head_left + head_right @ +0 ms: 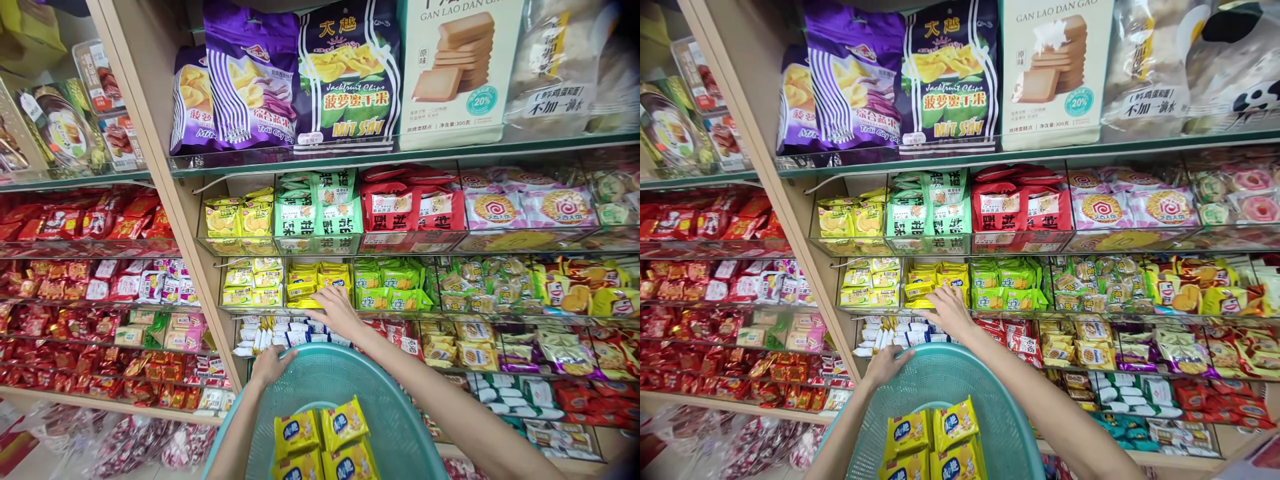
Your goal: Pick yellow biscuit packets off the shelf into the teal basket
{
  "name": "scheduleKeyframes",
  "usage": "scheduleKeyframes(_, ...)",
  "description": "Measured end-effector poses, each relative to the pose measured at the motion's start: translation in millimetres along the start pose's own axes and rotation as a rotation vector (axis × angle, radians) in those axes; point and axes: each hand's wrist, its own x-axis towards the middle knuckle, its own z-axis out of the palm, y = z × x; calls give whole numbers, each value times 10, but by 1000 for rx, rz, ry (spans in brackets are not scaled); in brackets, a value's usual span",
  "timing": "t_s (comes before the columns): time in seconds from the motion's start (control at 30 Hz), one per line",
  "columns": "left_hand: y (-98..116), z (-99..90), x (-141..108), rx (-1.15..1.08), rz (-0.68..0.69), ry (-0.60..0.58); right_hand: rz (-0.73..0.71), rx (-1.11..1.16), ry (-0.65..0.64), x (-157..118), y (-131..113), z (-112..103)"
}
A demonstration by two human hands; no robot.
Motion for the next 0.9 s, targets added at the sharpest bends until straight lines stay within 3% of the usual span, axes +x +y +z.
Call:
scheduleKeyframes(0.37,-4,14,17,9,-1,5,80,207,-12,13,31,-17)
scheduleKeyframes(0.9,140,-166,93,47,15,34,171,84,-34,-57,-31,-10)
